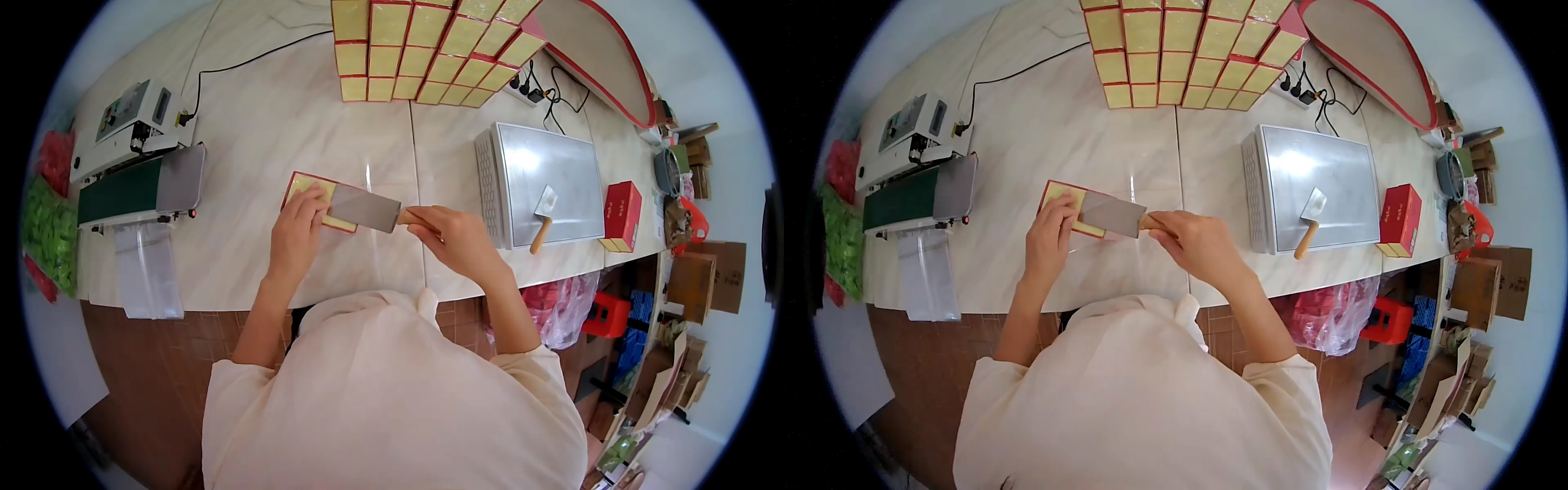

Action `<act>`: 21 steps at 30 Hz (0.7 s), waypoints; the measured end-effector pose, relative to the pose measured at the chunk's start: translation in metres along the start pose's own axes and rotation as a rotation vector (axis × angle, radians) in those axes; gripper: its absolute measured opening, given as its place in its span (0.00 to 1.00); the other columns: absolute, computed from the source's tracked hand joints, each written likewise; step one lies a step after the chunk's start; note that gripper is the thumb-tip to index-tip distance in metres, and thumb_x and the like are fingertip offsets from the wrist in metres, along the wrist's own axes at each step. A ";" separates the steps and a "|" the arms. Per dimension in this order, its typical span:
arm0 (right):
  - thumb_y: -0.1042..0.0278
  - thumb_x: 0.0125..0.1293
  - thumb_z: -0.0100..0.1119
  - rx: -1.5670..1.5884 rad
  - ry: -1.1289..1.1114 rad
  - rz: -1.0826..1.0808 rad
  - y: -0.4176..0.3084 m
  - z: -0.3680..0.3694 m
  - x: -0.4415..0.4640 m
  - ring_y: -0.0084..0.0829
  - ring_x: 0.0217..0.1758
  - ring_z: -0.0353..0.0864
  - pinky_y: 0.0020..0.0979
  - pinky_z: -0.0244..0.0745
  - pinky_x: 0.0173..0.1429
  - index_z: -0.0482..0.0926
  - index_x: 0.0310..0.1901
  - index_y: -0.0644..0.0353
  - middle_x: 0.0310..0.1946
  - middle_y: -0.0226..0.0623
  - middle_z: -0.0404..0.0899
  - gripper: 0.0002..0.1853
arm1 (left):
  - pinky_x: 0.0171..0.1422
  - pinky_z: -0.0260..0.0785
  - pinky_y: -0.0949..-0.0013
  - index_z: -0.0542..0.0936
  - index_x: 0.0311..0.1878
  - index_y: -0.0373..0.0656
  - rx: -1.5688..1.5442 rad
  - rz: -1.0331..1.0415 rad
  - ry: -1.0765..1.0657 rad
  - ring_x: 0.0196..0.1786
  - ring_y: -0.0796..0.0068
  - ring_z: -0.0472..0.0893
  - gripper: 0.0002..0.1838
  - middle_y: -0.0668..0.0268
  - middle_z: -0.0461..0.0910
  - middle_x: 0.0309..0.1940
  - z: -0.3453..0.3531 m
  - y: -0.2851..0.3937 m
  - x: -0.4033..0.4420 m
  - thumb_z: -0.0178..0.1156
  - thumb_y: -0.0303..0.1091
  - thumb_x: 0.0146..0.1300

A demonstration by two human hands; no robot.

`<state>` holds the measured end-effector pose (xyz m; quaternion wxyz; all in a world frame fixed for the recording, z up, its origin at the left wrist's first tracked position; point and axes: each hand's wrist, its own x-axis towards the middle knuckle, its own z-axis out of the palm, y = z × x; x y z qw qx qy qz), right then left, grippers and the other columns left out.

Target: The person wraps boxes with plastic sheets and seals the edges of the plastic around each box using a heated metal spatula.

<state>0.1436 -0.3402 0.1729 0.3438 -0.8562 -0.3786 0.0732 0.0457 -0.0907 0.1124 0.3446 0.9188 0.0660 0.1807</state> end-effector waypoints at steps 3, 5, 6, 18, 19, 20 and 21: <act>0.68 0.65 0.65 0.094 -0.048 0.053 -0.007 -0.019 -0.003 0.42 0.28 0.80 0.36 0.74 0.33 0.83 0.48 0.59 0.31 0.41 0.83 0.11 | 0.56 0.74 0.59 0.79 0.41 0.39 -0.049 0.015 0.010 0.56 0.59 0.80 0.05 0.64 0.81 0.52 -0.002 -0.004 -0.001 0.59 0.23 0.63; 0.69 0.64 0.66 0.122 -0.091 0.068 -0.010 -0.033 -0.007 0.43 0.28 0.79 0.35 0.74 0.33 0.83 0.49 0.60 0.31 0.43 0.83 0.12 | 0.56 0.74 0.60 0.79 0.41 0.39 -0.038 0.033 0.026 0.56 0.59 0.80 0.04 0.63 0.81 0.52 -0.002 -0.005 -0.002 0.60 0.23 0.63; 0.69 0.64 0.66 0.113 -0.095 0.129 -0.011 -0.040 -0.010 0.42 0.27 0.79 0.34 0.73 0.33 0.83 0.49 0.61 0.31 0.43 0.83 0.13 | 0.56 0.74 0.60 0.79 0.41 0.39 -0.028 0.062 0.030 0.56 0.59 0.80 0.04 0.63 0.81 0.52 -0.002 -0.005 -0.002 0.60 0.24 0.64; 0.66 0.66 0.66 0.085 0.134 0.153 -0.005 0.015 0.005 0.29 0.24 0.80 0.27 0.72 0.29 0.84 0.50 0.61 0.32 0.40 0.85 0.13 | 0.56 0.75 0.62 0.79 0.46 0.40 -0.024 0.064 -0.012 0.56 0.60 0.81 0.08 0.58 0.82 0.49 -0.016 -0.009 -0.005 0.58 0.22 0.65; 0.66 0.66 0.66 0.087 0.125 0.150 -0.007 0.018 0.007 0.29 0.24 0.80 0.27 0.72 0.29 0.84 0.50 0.61 0.32 0.40 0.85 0.13 | 0.56 0.75 0.62 0.79 0.46 0.40 -0.022 0.055 -0.009 0.56 0.60 0.81 0.08 0.58 0.82 0.49 -0.021 -0.009 -0.006 0.58 0.22 0.65; 0.66 0.66 0.67 0.035 0.118 0.097 -0.008 0.021 0.008 0.30 0.24 0.80 0.29 0.72 0.28 0.84 0.50 0.60 0.30 0.39 0.84 0.13 | 0.56 0.75 0.62 0.78 0.49 0.40 -0.134 -0.088 -0.034 0.53 0.59 0.82 0.11 0.59 0.82 0.48 -0.028 -0.009 -0.006 0.56 0.21 0.65; 0.66 0.65 0.67 -0.019 0.112 0.046 -0.010 0.025 0.008 0.31 0.23 0.80 0.30 0.72 0.28 0.84 0.49 0.59 0.29 0.37 0.83 0.13 | 0.55 0.75 0.61 0.77 0.52 0.40 -0.248 -0.231 -0.058 0.51 0.58 0.83 0.14 0.60 0.82 0.48 -0.034 -0.010 -0.007 0.54 0.19 0.64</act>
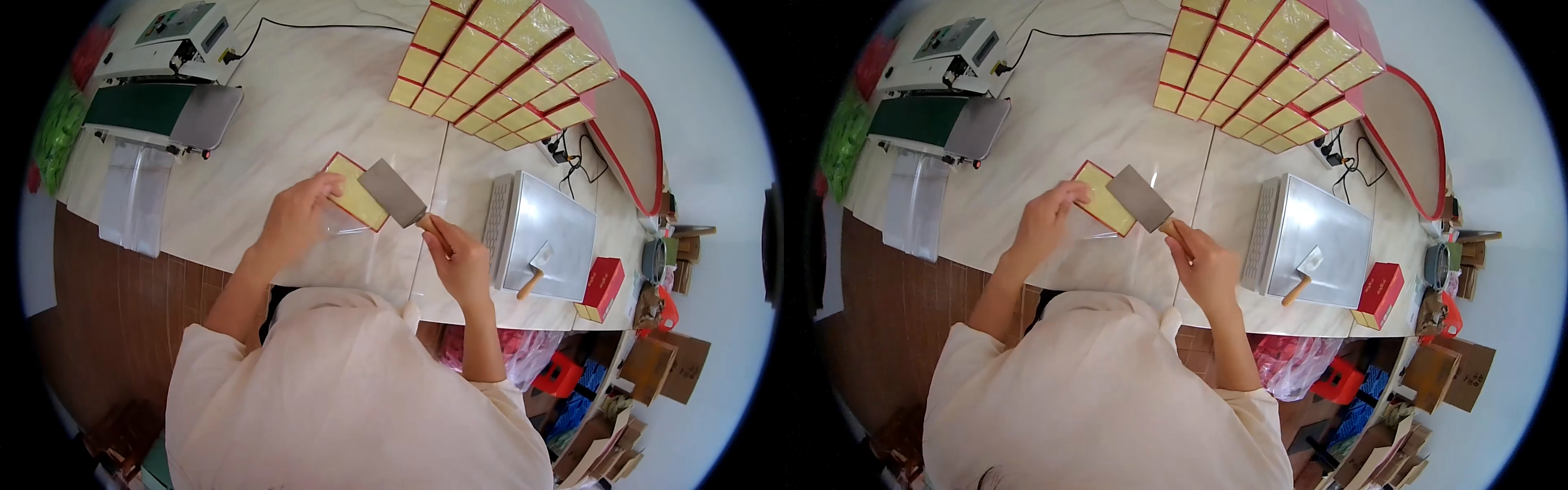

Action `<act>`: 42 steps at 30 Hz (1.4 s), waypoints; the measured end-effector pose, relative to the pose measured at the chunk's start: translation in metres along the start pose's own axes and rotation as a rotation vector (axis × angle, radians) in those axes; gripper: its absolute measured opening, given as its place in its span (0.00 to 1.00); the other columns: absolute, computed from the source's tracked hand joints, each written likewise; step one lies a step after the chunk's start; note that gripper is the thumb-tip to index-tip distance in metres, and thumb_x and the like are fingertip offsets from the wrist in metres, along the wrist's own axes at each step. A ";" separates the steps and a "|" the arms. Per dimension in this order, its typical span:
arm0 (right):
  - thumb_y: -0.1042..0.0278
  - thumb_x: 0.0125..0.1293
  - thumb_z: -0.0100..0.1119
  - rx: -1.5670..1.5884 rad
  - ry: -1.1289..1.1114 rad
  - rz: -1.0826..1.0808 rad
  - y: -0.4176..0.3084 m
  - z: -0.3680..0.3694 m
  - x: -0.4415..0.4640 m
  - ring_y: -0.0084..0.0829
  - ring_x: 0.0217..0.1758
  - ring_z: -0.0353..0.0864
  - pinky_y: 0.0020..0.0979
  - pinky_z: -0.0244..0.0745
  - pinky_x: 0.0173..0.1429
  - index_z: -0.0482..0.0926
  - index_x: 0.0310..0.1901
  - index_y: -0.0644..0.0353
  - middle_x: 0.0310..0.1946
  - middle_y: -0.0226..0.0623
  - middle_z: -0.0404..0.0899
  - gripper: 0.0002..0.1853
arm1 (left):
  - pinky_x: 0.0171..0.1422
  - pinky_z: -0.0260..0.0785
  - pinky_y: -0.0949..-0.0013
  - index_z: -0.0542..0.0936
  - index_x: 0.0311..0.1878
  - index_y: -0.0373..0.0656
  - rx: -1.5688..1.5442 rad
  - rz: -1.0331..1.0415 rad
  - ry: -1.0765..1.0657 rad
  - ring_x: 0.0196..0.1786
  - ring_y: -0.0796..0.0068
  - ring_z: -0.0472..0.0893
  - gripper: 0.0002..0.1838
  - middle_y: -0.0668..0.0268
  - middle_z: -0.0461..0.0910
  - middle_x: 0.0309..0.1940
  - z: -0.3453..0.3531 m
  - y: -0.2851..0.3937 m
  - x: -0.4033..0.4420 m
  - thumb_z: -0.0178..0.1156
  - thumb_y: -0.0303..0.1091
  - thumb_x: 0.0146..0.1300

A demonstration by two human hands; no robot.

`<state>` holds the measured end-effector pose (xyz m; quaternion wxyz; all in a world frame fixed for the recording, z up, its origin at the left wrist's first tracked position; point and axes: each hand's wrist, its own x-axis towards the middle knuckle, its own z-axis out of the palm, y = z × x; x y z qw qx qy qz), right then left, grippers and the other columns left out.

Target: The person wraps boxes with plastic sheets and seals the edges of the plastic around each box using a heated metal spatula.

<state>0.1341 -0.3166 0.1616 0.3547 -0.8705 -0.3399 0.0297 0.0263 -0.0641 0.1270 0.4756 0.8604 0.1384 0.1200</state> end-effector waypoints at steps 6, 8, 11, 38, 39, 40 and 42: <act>0.66 0.64 0.67 -0.067 -0.050 -0.069 -0.006 0.014 0.003 0.33 0.20 0.76 0.33 0.70 0.26 0.84 0.49 0.56 0.23 0.34 0.78 0.13 | 0.58 0.74 0.63 0.75 0.60 0.42 -0.039 0.120 0.121 0.55 0.60 0.82 0.26 0.57 0.81 0.53 -0.025 -0.023 0.004 0.50 0.13 0.58; 0.66 0.63 0.68 -0.069 -0.055 -0.088 -0.008 0.016 0.004 0.33 0.20 0.76 0.33 0.69 0.25 0.84 0.49 0.56 0.22 0.34 0.78 0.13 | 0.71 0.64 0.63 0.74 0.64 0.42 0.001 0.090 0.007 0.67 0.62 0.73 0.27 0.59 0.75 0.63 -0.033 -0.020 0.005 0.53 0.16 0.60; 0.66 0.63 0.68 -0.066 -0.077 -0.114 -0.009 0.017 0.006 0.33 0.20 0.76 0.33 0.69 0.25 0.83 0.49 0.56 0.22 0.33 0.77 0.13 | 0.78 0.54 0.57 0.76 0.64 0.48 0.195 0.217 -0.136 0.76 0.58 0.61 0.31 0.62 0.66 0.71 -0.026 -0.020 0.012 0.61 0.19 0.54; 0.65 0.69 0.62 0.024 -0.227 -0.177 -0.016 0.010 0.008 0.39 0.21 0.78 0.36 0.72 0.26 0.82 0.51 0.59 0.27 0.38 0.81 0.12 | 0.80 0.44 0.44 0.86 0.28 0.46 -0.099 0.279 -0.287 0.71 0.62 0.69 0.07 0.73 0.82 0.49 0.001 -0.019 0.050 0.72 0.37 0.55; 0.65 0.69 0.62 0.026 -0.227 -0.185 -0.016 0.011 0.008 0.39 0.21 0.78 0.36 0.72 0.26 0.82 0.51 0.59 0.27 0.38 0.81 0.12 | 0.79 0.48 0.47 0.86 0.28 0.46 -0.088 0.296 -0.287 0.70 0.61 0.69 0.06 0.71 0.82 0.49 0.000 -0.018 0.051 0.72 0.36 0.55; 0.65 0.69 0.62 0.029 -0.225 -0.186 -0.016 0.012 0.008 0.39 0.21 0.78 0.36 0.72 0.26 0.82 0.51 0.59 0.27 0.38 0.81 0.12 | 0.77 0.52 0.49 0.86 0.28 0.46 -0.077 0.315 -0.287 0.69 0.61 0.70 0.05 0.70 0.82 0.49 -0.001 -0.017 0.052 0.72 0.34 0.55; 0.65 0.69 0.62 0.026 -0.208 -0.188 -0.015 0.013 0.007 0.39 0.21 0.78 0.36 0.72 0.26 0.81 0.52 0.59 0.26 0.37 0.81 0.13 | 0.74 0.57 0.53 0.86 0.28 0.45 -0.120 0.295 -0.312 0.69 0.60 0.70 0.05 0.68 0.81 0.49 -0.001 -0.018 0.055 0.71 0.33 0.55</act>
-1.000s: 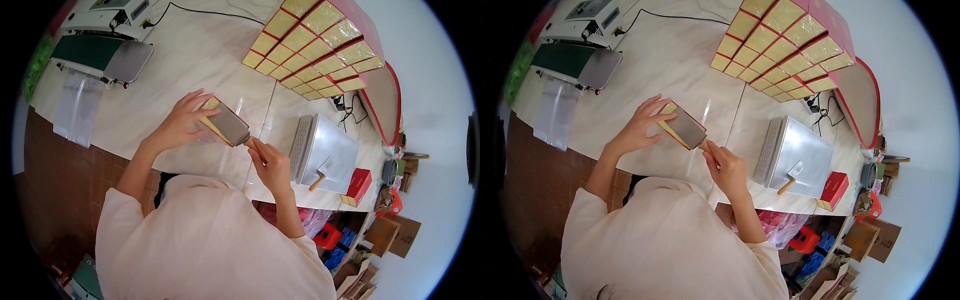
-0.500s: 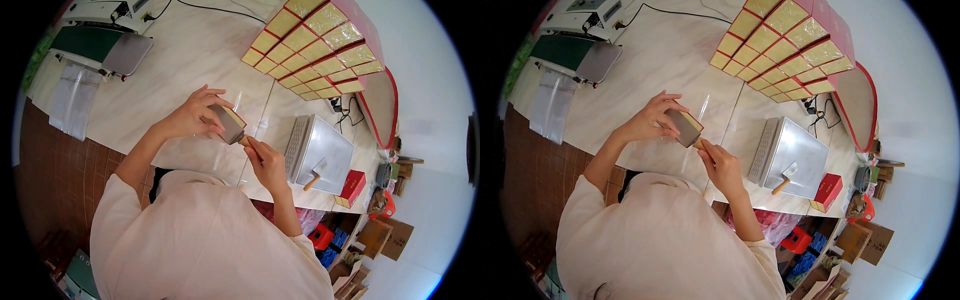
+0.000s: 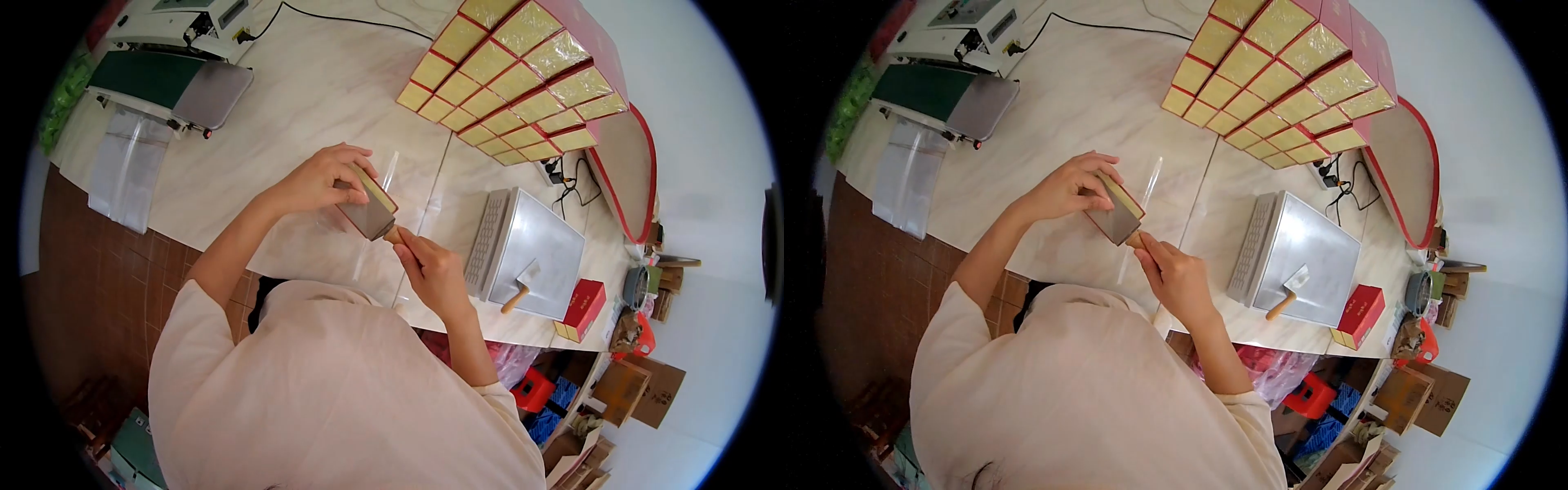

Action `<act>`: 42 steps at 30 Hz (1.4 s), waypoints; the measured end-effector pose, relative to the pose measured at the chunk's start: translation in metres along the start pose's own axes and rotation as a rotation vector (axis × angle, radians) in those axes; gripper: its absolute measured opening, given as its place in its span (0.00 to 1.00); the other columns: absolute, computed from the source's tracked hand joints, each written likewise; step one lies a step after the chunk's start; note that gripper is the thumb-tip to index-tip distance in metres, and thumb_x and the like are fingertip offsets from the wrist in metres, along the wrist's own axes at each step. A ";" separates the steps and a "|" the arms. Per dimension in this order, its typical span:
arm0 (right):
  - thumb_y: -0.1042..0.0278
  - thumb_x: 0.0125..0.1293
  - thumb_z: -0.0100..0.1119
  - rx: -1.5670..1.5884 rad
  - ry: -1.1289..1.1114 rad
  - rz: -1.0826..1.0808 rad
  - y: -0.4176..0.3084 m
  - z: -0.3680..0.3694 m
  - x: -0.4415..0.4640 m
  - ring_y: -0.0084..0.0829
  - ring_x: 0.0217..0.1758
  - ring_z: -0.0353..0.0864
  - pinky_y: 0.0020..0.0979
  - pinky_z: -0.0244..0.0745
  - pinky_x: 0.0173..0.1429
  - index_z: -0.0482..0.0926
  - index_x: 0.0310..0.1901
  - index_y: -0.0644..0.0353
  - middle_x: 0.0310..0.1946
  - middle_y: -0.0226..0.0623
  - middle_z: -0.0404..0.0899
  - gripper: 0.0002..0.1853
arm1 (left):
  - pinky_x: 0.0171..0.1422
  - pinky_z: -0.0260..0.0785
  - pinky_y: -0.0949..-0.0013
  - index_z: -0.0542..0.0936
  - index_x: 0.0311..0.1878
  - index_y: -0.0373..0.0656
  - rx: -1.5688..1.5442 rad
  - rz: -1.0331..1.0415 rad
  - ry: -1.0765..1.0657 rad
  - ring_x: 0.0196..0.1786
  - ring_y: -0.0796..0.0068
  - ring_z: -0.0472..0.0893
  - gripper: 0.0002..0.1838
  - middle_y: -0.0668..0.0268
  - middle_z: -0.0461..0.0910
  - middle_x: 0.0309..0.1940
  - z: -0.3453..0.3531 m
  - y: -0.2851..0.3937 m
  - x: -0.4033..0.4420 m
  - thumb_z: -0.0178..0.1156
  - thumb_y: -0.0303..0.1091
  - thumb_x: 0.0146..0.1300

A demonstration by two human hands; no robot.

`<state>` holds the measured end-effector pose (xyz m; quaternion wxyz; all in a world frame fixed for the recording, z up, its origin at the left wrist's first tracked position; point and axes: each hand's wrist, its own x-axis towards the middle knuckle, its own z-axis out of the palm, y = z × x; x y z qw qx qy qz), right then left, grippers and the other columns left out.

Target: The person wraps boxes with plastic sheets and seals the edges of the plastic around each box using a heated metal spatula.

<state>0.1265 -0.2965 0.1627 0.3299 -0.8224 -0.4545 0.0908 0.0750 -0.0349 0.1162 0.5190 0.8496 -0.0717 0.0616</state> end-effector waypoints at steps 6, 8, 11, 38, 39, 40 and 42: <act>0.65 0.68 0.62 -0.048 -0.004 0.075 -0.004 -0.003 -0.008 0.39 0.21 0.77 0.36 0.72 0.26 0.82 0.52 0.58 0.26 0.37 0.80 0.13 | 0.66 0.65 0.60 0.81 0.28 0.41 -0.075 -0.071 -0.043 0.66 0.60 0.72 0.06 0.66 0.79 0.51 -0.003 0.006 0.007 0.70 0.29 0.54; 0.65 0.68 0.63 -0.031 0.002 0.100 -0.004 -0.009 -0.014 0.38 0.22 0.77 0.35 0.71 0.27 0.82 0.52 0.59 0.26 0.38 0.80 0.14 | 0.66 0.65 0.61 0.79 0.28 0.41 -0.066 -0.072 -0.058 0.64 0.61 0.72 0.08 0.67 0.78 0.51 -0.004 0.008 0.008 0.70 0.29 0.55; 0.66 0.67 0.64 0.010 -0.005 0.159 -0.001 -0.027 -0.027 0.38 0.22 0.77 0.34 0.71 0.28 0.83 0.53 0.59 0.26 0.39 0.79 0.14 | 0.63 0.66 0.61 0.78 0.28 0.41 -0.056 -0.117 -0.065 0.59 0.63 0.74 0.09 0.66 0.78 0.49 -0.005 0.011 0.010 0.70 0.31 0.55; 0.66 0.67 0.64 -0.117 0.014 0.060 0.005 -0.012 -0.006 0.36 0.19 0.76 0.36 0.68 0.24 0.83 0.49 0.57 0.21 0.35 0.77 0.11 | 0.69 0.64 0.64 0.78 0.54 0.40 -0.449 -0.177 0.544 0.60 0.72 0.76 0.26 0.62 0.81 0.51 0.023 -0.043 -0.015 0.43 0.54 0.78; 0.66 0.67 0.64 -0.145 0.030 0.065 0.004 -0.011 -0.008 0.35 0.19 0.76 0.36 0.68 0.23 0.83 0.49 0.57 0.20 0.35 0.77 0.11 | 0.69 0.63 0.64 0.77 0.55 0.39 -0.538 -0.207 0.599 0.61 0.70 0.76 0.33 0.61 0.81 0.52 0.033 -0.042 -0.016 0.35 0.61 0.76; 0.66 0.67 0.64 -0.147 0.023 0.071 0.002 -0.010 -0.010 0.35 0.19 0.76 0.36 0.68 0.23 0.83 0.49 0.57 0.20 0.35 0.77 0.11 | 0.70 0.63 0.65 0.76 0.57 0.38 -0.627 -0.238 0.652 0.61 0.68 0.76 0.41 0.59 0.80 0.53 0.040 -0.042 -0.016 0.28 0.67 0.75; 0.68 0.68 0.63 -0.145 0.016 0.107 -0.005 -0.009 -0.013 0.39 0.22 0.78 0.36 0.70 0.26 0.82 0.51 0.58 0.24 0.40 0.78 0.12 | 0.69 0.63 0.65 0.75 0.58 0.38 -0.638 -0.234 0.656 0.60 0.69 0.76 0.43 0.60 0.80 0.52 0.052 -0.045 -0.014 0.25 0.69 0.73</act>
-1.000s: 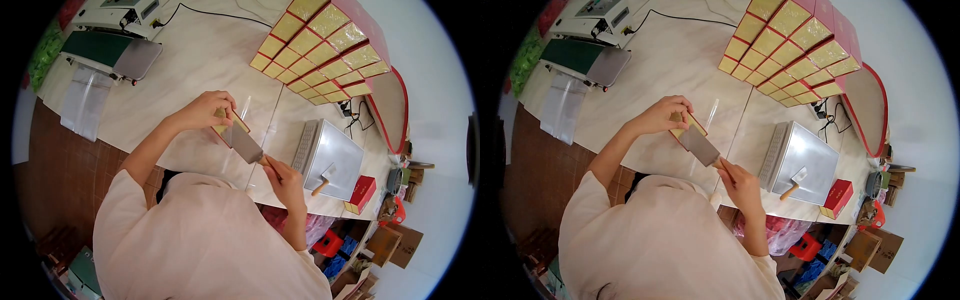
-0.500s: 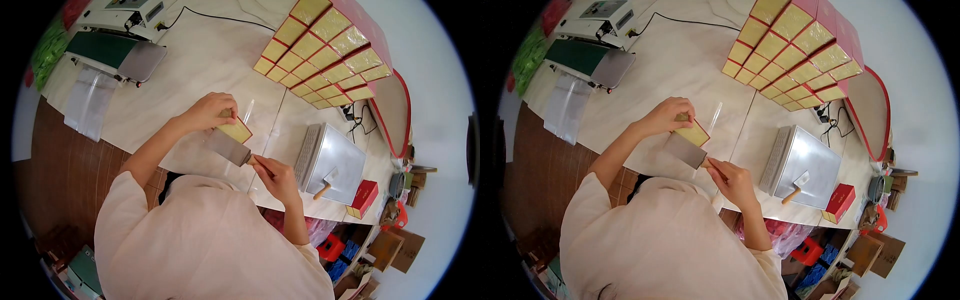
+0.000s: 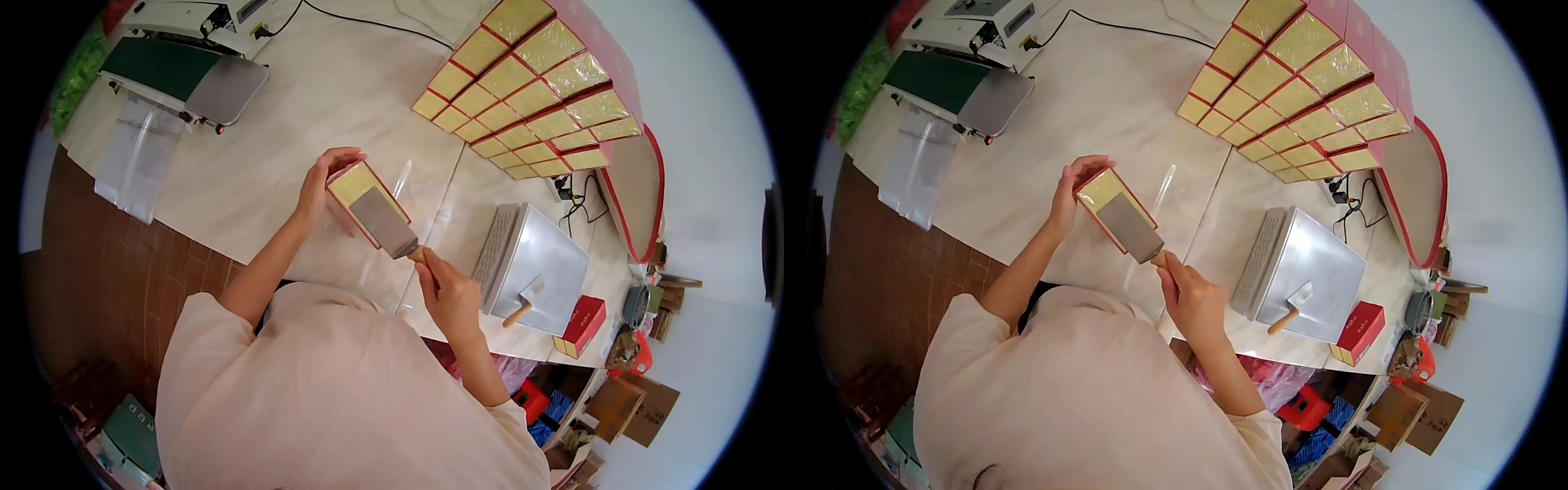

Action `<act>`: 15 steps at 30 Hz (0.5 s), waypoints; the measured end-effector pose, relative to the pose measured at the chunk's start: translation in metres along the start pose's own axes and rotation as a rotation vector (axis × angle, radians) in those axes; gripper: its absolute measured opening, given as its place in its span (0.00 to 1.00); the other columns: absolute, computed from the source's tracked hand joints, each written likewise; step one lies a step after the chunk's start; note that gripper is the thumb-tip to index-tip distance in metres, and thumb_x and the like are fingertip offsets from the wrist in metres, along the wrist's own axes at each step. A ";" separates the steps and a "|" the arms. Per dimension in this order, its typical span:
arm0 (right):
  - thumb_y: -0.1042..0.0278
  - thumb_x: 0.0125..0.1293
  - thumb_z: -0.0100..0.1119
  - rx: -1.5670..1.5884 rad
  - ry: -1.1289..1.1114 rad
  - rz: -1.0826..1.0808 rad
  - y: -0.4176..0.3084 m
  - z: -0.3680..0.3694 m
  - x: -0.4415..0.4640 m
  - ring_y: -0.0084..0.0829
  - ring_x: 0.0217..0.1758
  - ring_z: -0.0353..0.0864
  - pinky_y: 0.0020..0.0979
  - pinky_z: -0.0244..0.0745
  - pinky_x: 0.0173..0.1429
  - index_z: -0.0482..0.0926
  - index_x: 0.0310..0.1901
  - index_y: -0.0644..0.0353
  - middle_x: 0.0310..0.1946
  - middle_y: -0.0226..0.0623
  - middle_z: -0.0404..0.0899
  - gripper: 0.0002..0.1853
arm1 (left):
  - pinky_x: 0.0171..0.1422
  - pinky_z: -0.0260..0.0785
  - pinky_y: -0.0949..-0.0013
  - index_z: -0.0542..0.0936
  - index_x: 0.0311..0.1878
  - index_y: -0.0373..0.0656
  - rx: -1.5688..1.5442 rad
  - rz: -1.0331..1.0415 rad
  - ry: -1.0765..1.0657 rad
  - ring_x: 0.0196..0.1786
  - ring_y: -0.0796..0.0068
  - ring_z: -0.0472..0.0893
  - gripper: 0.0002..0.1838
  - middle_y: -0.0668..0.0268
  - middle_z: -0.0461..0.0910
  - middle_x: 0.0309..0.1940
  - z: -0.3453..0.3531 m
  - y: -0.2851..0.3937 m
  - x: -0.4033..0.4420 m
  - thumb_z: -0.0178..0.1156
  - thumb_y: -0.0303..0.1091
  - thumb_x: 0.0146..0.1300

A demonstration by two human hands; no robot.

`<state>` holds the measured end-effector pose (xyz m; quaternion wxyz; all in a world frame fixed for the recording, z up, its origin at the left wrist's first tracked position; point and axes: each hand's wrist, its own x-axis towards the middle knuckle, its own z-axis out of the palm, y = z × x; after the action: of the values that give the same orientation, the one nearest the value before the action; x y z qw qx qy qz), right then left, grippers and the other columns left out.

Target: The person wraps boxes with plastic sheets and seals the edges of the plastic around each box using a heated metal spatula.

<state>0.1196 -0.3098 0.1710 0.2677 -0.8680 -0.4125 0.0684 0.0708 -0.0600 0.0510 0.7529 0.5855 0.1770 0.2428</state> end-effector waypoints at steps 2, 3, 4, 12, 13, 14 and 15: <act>0.68 0.68 0.63 -0.041 -0.034 0.026 -0.003 -0.001 -0.005 0.40 0.23 0.78 0.37 0.70 0.27 0.82 0.52 0.58 0.24 0.40 0.79 0.12 | 0.68 0.64 0.65 0.75 0.58 0.39 -0.014 0.005 0.007 0.59 0.69 0.77 0.45 0.60 0.80 0.51 0.001 -0.012 0.000 0.23 0.71 0.72; 0.68 0.68 0.62 -0.077 -0.063 0.046 -0.004 -0.002 -0.008 0.41 0.23 0.78 0.37 0.70 0.27 0.81 0.53 0.57 0.25 0.40 0.79 0.13 | 0.67 0.64 0.65 0.75 0.57 0.40 0.015 0.025 -0.024 0.56 0.70 0.77 0.45 0.61 0.81 0.49 0.000 -0.017 0.004 0.23 0.72 0.71; 0.68 0.68 0.62 -0.081 -0.067 0.047 -0.004 -0.003 -0.011 0.41 0.23 0.78 0.37 0.70 0.27 0.81 0.53 0.57 0.25 0.40 0.79 0.13 | 0.65 0.65 0.65 0.75 0.57 0.41 0.045 0.046 -0.056 0.53 0.71 0.78 0.45 0.61 0.81 0.47 -0.002 -0.021 0.008 0.24 0.73 0.71; 0.68 0.67 0.63 -0.181 -0.069 0.109 -0.007 -0.015 -0.037 0.41 0.23 0.79 0.37 0.72 0.26 0.80 0.54 0.57 0.26 0.40 0.81 0.14 | 0.55 0.66 0.67 0.75 0.46 0.44 -0.004 0.071 -0.018 0.45 0.74 0.77 0.42 0.65 0.82 0.39 0.001 -0.031 0.024 0.26 0.75 0.69; 0.68 0.67 0.63 -0.186 -0.070 0.111 -0.008 -0.016 -0.041 0.41 0.23 0.79 0.37 0.72 0.26 0.80 0.54 0.57 0.26 0.40 0.81 0.14 | 0.54 0.65 0.68 0.75 0.45 0.44 -0.010 0.062 -0.027 0.45 0.74 0.77 0.42 0.65 0.82 0.39 0.001 -0.031 0.025 0.26 0.75 0.68; 0.68 0.67 0.63 -0.177 -0.072 0.122 -0.008 -0.017 -0.044 0.40 0.24 0.80 0.36 0.73 0.26 0.80 0.55 0.57 0.28 0.40 0.82 0.15 | 0.54 0.65 0.68 0.75 0.45 0.44 -0.015 0.061 -0.027 0.45 0.74 0.77 0.42 0.65 0.82 0.39 0.001 -0.031 0.026 0.26 0.75 0.68; 0.68 0.67 0.63 -0.169 -0.075 0.130 -0.008 -0.018 -0.047 0.39 0.24 0.81 0.36 0.74 0.27 0.80 0.56 0.57 0.29 0.41 0.83 0.16 | 0.56 0.64 0.68 0.75 0.46 0.45 -0.004 0.059 -0.034 0.44 0.74 0.77 0.42 0.65 0.82 0.39 0.000 -0.030 0.027 0.26 0.76 0.68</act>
<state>0.0905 -0.3484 0.1857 0.1730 -0.9094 -0.3691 0.0830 0.0975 -0.0510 0.0221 0.7497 0.5929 0.1464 0.2550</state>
